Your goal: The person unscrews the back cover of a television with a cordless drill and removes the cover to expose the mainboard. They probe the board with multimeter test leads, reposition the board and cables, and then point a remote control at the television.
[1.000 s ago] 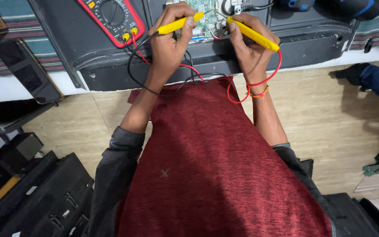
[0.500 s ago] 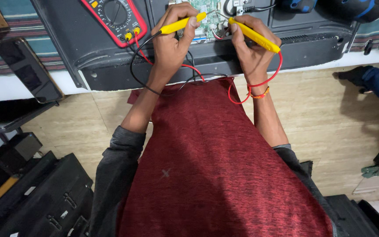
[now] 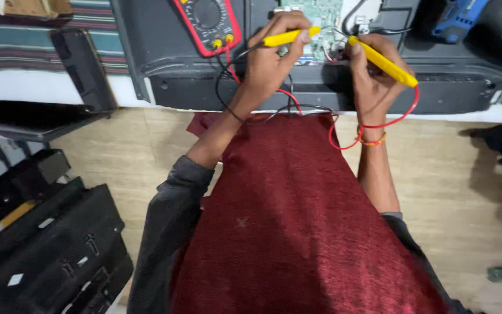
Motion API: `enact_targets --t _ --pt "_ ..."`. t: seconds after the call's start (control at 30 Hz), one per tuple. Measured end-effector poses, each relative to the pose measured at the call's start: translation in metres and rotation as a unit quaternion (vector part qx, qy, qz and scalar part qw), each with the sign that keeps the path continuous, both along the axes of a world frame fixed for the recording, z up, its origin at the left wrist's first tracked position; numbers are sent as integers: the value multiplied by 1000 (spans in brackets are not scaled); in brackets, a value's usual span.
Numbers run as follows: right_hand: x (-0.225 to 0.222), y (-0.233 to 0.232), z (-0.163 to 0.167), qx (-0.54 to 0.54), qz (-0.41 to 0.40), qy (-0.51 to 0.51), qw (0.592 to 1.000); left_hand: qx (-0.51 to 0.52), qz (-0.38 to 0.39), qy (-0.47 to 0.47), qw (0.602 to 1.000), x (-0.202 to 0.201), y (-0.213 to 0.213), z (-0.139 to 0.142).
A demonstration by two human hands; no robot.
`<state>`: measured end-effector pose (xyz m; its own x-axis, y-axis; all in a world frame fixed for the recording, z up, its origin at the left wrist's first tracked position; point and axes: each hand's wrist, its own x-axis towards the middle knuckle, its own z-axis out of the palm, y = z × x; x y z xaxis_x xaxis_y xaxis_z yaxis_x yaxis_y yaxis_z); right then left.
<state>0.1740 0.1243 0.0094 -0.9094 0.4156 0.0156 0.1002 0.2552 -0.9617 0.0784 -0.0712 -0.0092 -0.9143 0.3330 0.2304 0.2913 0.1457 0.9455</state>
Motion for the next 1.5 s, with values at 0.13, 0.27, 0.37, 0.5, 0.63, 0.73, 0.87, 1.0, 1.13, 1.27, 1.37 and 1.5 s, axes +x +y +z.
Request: enact_targets --t 0.13,0.27,0.37,0.5,0.63,0.73,0.87,1.0,1.13,1.27,1.37,1.5 --pt "8 5 7 71 -17 13 997 -1 -17 2 1000 6 6 4" --pt "11 5 10 50 -20 2 999 58 -28 -49 997 7 7 7" --pt "7 3 11 31 -8 21 999 36 -29 -14 999 5 5 9" --pt "5 2 17 55 -7 12 998 46 -44 -36 997 6 6 15" --pt "5 4 18 88 1 20 996 59 -57 -61 995 4 7 17" --pt "5 4 17 82 -4 18 996 49 -58 -34 997 3 6 16" --pt "4 3 17 70 0 26 997 46 -50 -40 997 4 6 14" --pt "5 2 18 57 -6 11 998 59 -55 -39 996 4 6 14" --pt "5 3 19 50 -8 1 999 69 -60 -55 994 4 7 13" --pt "6 2 17 38 -8 3 999 73 -58 -53 994 5 6 11" --pt "6 2 13 20 -12 12 1000 62 -53 -49 995 4 6 9" --pt "10 2 9 36 -20 37 998 48 -44 -14 998 4 7 14"
